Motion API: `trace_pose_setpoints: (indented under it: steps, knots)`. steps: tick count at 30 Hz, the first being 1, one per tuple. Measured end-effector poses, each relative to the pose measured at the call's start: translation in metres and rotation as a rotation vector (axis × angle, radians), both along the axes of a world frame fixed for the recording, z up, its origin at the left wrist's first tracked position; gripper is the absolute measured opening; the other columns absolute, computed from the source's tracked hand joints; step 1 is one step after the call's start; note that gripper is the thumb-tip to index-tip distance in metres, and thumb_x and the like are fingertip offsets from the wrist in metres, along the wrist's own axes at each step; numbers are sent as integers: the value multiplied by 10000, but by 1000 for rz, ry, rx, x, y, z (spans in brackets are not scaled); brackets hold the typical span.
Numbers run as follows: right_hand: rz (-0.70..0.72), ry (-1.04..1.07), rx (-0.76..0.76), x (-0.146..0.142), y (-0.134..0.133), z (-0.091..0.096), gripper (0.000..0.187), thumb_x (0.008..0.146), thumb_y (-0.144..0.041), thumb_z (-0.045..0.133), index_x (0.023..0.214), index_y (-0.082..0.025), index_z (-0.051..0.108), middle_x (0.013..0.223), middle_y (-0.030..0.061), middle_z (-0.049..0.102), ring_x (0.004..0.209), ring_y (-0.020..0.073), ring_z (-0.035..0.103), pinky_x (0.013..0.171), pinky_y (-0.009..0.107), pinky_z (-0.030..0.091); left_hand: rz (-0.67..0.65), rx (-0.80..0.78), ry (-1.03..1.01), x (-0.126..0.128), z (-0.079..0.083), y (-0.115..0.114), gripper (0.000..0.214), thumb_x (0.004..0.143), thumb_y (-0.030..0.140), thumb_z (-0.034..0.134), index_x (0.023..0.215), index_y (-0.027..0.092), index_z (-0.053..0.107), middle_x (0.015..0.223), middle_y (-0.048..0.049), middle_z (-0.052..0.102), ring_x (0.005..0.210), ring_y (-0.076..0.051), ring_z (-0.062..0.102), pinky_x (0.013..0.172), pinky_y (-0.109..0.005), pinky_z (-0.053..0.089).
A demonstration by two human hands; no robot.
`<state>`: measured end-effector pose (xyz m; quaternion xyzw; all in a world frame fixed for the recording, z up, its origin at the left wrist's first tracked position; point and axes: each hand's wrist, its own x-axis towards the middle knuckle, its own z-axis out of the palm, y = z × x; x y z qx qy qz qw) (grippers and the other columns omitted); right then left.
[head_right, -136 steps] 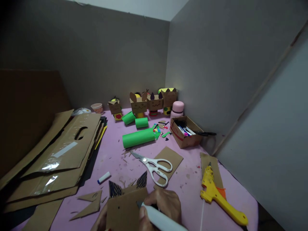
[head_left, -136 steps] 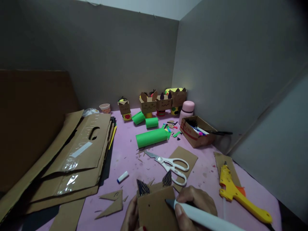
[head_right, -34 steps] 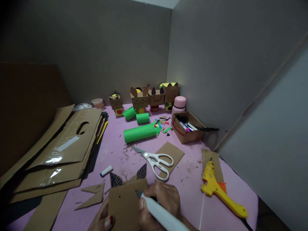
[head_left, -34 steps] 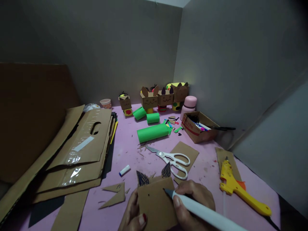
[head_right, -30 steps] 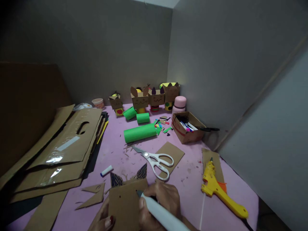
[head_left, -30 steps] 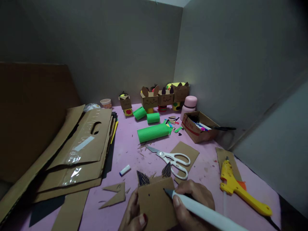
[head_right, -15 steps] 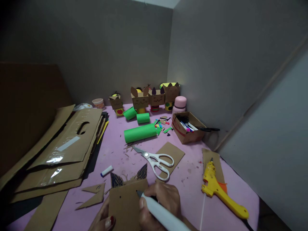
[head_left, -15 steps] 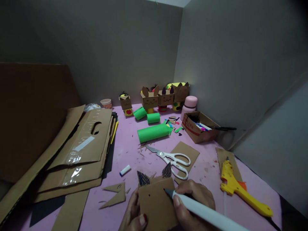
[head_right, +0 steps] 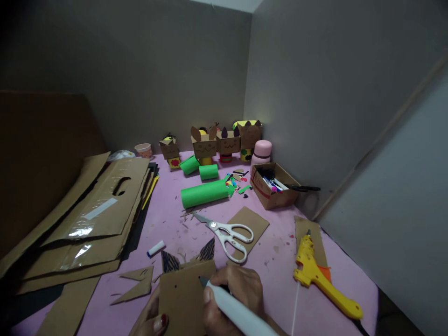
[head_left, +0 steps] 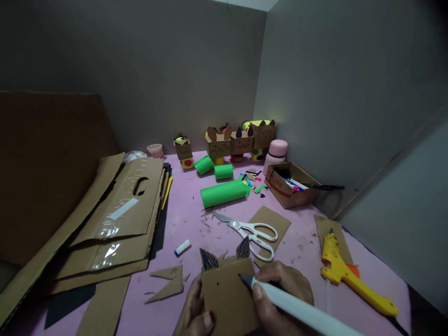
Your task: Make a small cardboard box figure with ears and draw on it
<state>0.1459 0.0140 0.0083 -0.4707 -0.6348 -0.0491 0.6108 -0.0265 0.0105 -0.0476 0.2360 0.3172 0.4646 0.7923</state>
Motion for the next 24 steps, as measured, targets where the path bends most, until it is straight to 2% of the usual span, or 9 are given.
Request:
trace_pose_setpoints:
  steps: [7,13,18,24]
  knots:
    - [2,-44,-76,2,-4,4,62,747,-185,484,718,-240,486,484,-60,589,375,104,561,434,210,463,31,-30,-13,1,1,0,929,547,388,834,1370,260,423,1311,-134,617,1277,-407,467,1023,-486,401]
    - [-9,4,-86,4,-9,9,71,759,-181,490,722,-241,482,497,-63,611,379,104,566,441,213,478,20,-4,-7,0,2,-1,880,585,394,816,1364,245,435,1300,-149,622,1263,-413,482,1032,-505,389]
    - [-5,-40,-94,4,-8,11,87,747,-163,493,710,-242,485,472,-69,594,372,102,559,431,207,465,26,14,9,-1,-1,-1,821,595,400,817,1322,239,472,1291,-156,627,1240,-418,506,1037,-521,380]
    - [20,-58,-84,6,-7,8,85,748,-159,488,727,-241,488,488,-54,604,374,112,564,426,221,469,-1,43,-2,1,3,0,853,609,399,809,1361,248,434,1288,-154,628,1253,-407,495,1045,-511,373]
